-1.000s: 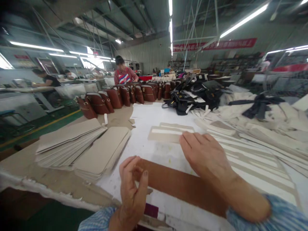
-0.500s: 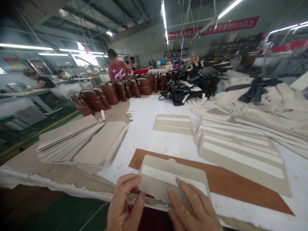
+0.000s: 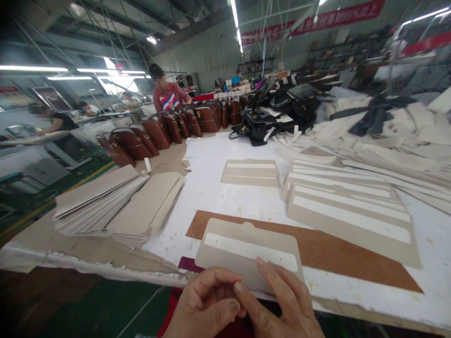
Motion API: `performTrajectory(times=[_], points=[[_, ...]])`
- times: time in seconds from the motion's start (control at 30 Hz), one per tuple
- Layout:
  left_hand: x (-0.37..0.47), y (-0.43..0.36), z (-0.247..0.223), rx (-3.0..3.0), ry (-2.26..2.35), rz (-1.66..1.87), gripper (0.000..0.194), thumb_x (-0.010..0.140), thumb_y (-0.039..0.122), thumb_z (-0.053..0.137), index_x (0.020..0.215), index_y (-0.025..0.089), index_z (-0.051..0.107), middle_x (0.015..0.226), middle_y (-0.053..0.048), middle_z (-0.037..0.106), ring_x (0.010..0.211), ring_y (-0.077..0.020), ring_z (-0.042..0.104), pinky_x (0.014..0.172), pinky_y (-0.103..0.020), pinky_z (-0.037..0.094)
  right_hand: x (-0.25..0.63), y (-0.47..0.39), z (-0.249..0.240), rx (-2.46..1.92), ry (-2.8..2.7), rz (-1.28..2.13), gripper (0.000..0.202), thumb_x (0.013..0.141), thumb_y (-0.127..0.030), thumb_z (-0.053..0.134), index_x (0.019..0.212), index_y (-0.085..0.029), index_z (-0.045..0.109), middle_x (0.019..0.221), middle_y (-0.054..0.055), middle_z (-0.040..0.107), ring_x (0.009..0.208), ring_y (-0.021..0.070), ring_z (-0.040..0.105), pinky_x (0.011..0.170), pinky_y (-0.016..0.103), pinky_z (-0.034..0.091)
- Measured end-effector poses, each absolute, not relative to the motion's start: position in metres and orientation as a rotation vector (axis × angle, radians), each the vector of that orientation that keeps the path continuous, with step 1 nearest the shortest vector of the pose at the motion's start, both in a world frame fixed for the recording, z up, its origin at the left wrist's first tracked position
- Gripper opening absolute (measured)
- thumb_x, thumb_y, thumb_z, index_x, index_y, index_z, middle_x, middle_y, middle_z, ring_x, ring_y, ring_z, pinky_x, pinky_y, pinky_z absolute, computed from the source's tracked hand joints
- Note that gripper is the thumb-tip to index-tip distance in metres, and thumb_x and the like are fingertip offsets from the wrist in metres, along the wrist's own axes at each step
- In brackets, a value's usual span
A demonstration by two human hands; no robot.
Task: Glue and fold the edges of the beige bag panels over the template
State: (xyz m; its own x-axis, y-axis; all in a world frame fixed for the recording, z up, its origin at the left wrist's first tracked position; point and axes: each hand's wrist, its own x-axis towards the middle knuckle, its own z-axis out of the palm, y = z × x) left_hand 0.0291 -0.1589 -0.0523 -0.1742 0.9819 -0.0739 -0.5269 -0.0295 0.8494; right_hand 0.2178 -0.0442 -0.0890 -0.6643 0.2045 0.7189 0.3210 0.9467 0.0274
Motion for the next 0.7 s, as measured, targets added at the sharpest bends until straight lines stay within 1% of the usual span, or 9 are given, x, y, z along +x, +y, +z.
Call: performTrajectory(times=[0.17, 0.23, 0.3, 0.4, 0.47, 0.6, 0.7], points=[[0.031, -0.158, -0.049, 0.648, 0.972, 1.54, 0.045, 0.07, 0.038, 0.098, 0.102, 0.018, 0.074, 0.096, -0.006, 0.077, 0.084, -0.018, 0.075, 0.084, -0.032, 0.06, 0.216, -0.048, -0.088, -0.385, -2.326, -0.013, 0.06, 0.097, -0.023, 0.065, 0.154, -0.038, 0.052, 0.16, 0.011, 0.048, 0.135, 0.031, 0.058, 0.099, 0.041, 0.06], [0.033, -0.157, -0.047, 0.622, 0.98, 1.533, 0.047, 0.068, 0.037, 0.099, 0.101, 0.017, 0.074, 0.095, -0.006, 0.077, 0.083, -0.0179, 0.075, 0.082, -0.03, 0.059, 0.217, -0.05, -0.086, -0.374, -2.343, 0.041, 0.062, 0.098, -0.022, 0.063, 0.157, -0.037, 0.048, 0.159, 0.012, 0.048, 0.134, 0.0303, 0.059, 0.096, 0.039, 0.062], [0.035, -0.156, -0.045, 0.582, 0.993, 1.525, 0.048, 0.066, 0.04, 0.099, 0.099, 0.015, 0.074, 0.091, -0.006, 0.077, 0.079, -0.0182, 0.075, 0.076, -0.029, 0.058, 0.217, -0.051, -0.086, -0.36, -2.339, 0.05, 0.064, 0.098, -0.022, 0.062, 0.158, -0.038, 0.046, 0.158, 0.013, 0.049, 0.133, 0.0303, 0.06, 0.094, 0.039, 0.063], [0.036, -0.155, -0.043, 0.537, 1.036, 1.492, 0.047, 0.071, 0.049, 0.095, 0.092, 0.014, 0.071, 0.078, -0.005, 0.075, 0.071, -0.0175, 0.072, 0.069, -0.027, 0.055, 0.218, -0.051, -0.088, -0.353, -2.323, 0.007, 0.065, 0.097, -0.022, 0.064, 0.158, -0.038, 0.047, 0.155, 0.013, 0.053, 0.131, 0.0311, 0.062, 0.095, 0.041, 0.063], [0.036, -0.154, -0.042, 0.551, 1.066, 1.48, 0.047, 0.075, 0.054, 0.09, 0.087, 0.014, 0.069, 0.074, -0.004, 0.073, 0.067, -0.0158, 0.069, 0.066, -0.026, 0.052, 0.217, -0.052, -0.09, -0.354, -2.331, -0.014, 0.064, 0.096, -0.022, 0.066, 0.156, -0.038, 0.049, 0.152, 0.013, 0.055, 0.129, 0.031, 0.063, 0.095, 0.04, 0.063], [0.034, -0.156, -0.041, 0.658, 1.089, 1.48, 0.052, 0.08, 0.063, 0.083, 0.084, 0.016, 0.061, 0.071, -0.001, 0.067, 0.061, -0.0115, 0.061, 0.062, -0.023, 0.046, 0.212, -0.058, -0.089, -0.329, -2.36, 0.023, 0.065, 0.095, -0.021, 0.067, 0.156, -0.038, 0.05, 0.151, 0.011, 0.057, 0.125, 0.0281, 0.066, 0.093, 0.035, 0.063], [0.022, -0.165, -0.042, 0.772, 1.127, 1.487, 0.052, 0.089, 0.067, 0.071, 0.084, 0.017, 0.057, 0.069, 0.001, 0.063, 0.061, -0.0103, 0.057, 0.063, -0.022, 0.044, 0.215, -0.058, -0.086, -0.325, -2.368, 0.094, 0.065, 0.097, -0.021, 0.063, 0.158, -0.036, 0.046, 0.153, 0.011, 0.055, 0.123, 0.0252, 0.067, 0.091, 0.031, 0.063]])
